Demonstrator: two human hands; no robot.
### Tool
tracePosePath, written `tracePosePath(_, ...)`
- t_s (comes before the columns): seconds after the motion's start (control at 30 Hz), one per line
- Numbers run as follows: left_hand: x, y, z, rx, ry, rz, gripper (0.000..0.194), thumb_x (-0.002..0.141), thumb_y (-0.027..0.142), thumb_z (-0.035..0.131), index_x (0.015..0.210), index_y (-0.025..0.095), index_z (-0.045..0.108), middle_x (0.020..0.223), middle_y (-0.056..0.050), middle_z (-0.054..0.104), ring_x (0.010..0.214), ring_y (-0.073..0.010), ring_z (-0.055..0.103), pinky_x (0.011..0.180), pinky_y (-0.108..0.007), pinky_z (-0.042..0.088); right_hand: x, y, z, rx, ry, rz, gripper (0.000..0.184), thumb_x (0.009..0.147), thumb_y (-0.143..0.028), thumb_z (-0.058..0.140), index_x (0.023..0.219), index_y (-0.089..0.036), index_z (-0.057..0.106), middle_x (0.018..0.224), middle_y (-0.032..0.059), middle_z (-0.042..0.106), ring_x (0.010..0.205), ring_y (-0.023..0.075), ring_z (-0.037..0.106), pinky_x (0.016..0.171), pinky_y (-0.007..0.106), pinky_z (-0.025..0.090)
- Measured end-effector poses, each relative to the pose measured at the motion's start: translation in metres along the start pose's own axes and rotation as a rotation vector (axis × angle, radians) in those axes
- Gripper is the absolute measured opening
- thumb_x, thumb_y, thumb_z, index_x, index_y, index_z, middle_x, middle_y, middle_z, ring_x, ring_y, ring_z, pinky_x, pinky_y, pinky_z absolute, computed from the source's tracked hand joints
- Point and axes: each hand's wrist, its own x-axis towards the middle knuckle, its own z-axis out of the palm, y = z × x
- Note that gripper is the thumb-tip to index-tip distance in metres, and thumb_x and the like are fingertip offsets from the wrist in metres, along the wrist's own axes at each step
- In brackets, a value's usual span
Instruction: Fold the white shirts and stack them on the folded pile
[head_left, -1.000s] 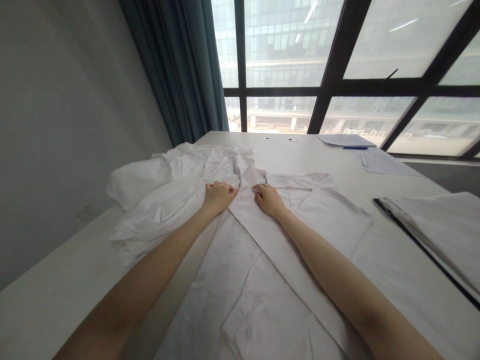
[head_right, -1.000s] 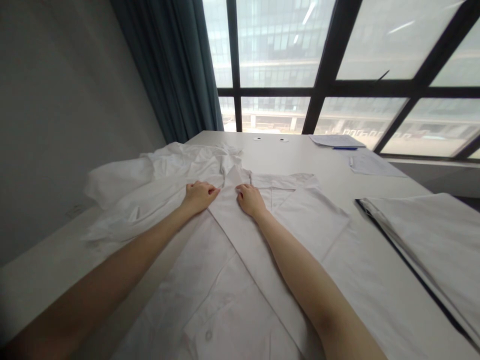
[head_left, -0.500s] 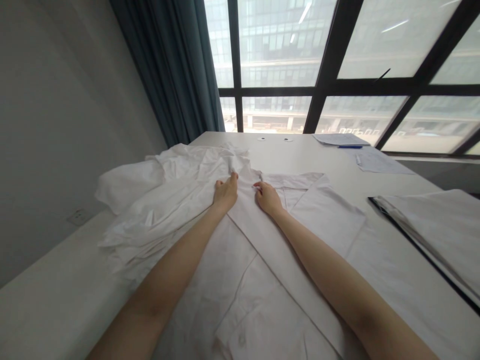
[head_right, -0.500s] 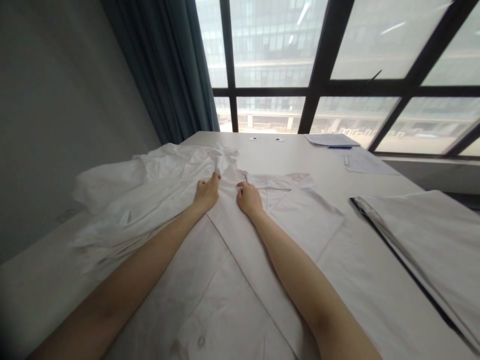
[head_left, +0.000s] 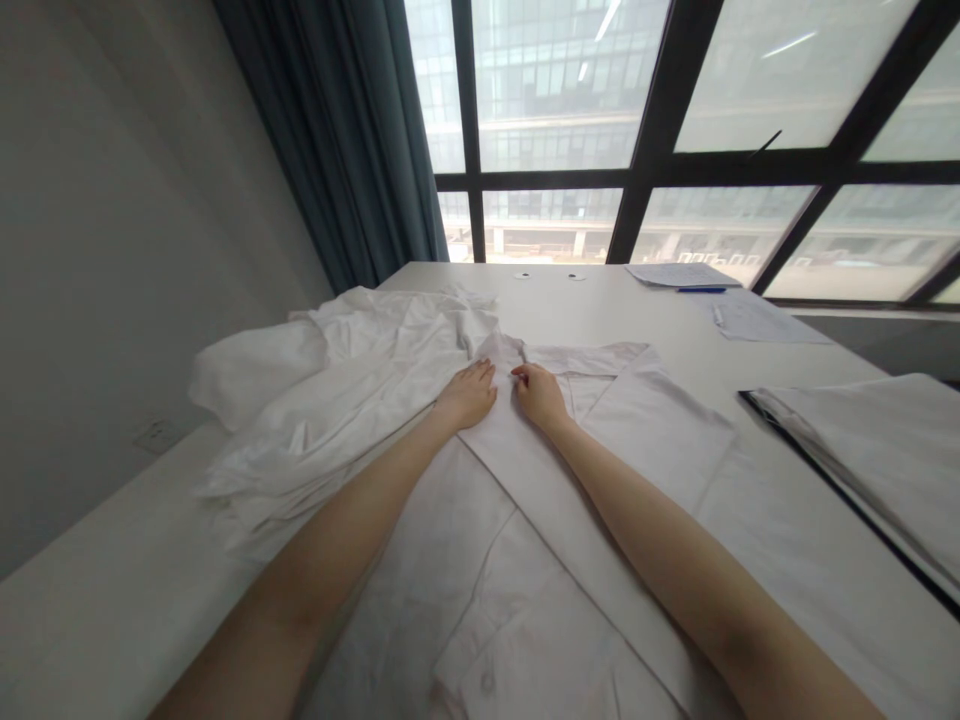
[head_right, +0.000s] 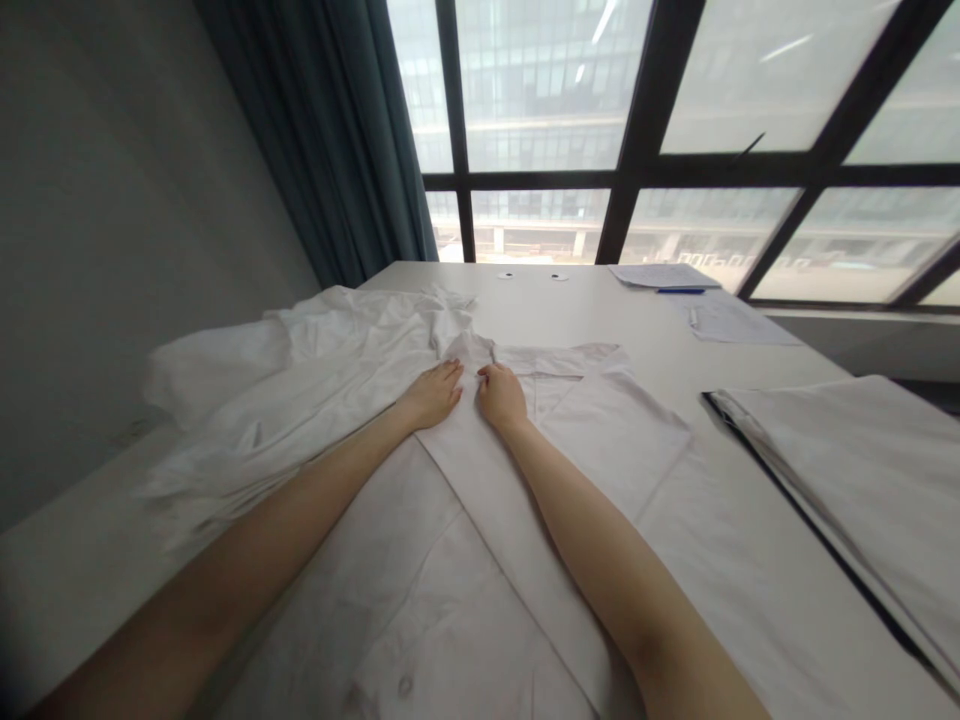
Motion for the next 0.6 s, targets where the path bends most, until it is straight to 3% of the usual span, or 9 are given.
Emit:
tracePosePath(0.3,0.006,-0.016,-0.002,-0.055,-0.118,-0.063,0.063,0.098,0.047,0.029,0.151,0.014,0.023,0.159,-0.014,0.016,0.147,-0.0254,0.018,0.116,-0.043,0.02,-0.006,-0.007,-0.011,-0.093,-0.129,-0.123,0.037,0.089,-0.007,0.041,0.118,-0.013,0.065,0.132,0.014,0.059,0.121,0.0213,0.053,0.101,0.03,0.038)
tracePosePath(0.47,0.005,-0.014,-0.005,-0.069,-0.143,-0.073,0.063,0.098,0.049,0.028,0.152,0.016,0.022,0.16,-0.013,0.015,0.147,-0.0246,0.016,0.116,-0.043,0.02,0.011,-0.003,-0.048,-0.134,-0.398,-0.217,0.025,0.084,-0.015,0.059,0.104,-0.019,0.073,0.115,0.0102,0.07,0.106,0.0243,0.064,0.092,0.03,0.046)
tracePosePath(0.6,0.005,-0.014,-0.006,-0.077,-0.153,-0.073,0.063,0.098,0.051,0.026,0.152,0.018,0.021,0.16,-0.013,0.016,0.147,-0.025,0.015,0.116,-0.044,0.019,0.004,-0.004,-0.074,-0.166,-0.566,-0.266,0.032,0.079,-0.025,0.068,0.111,-0.025,0.072,0.108,0.0066,0.073,0.095,0.0268,0.069,0.083,0.034,0.051)
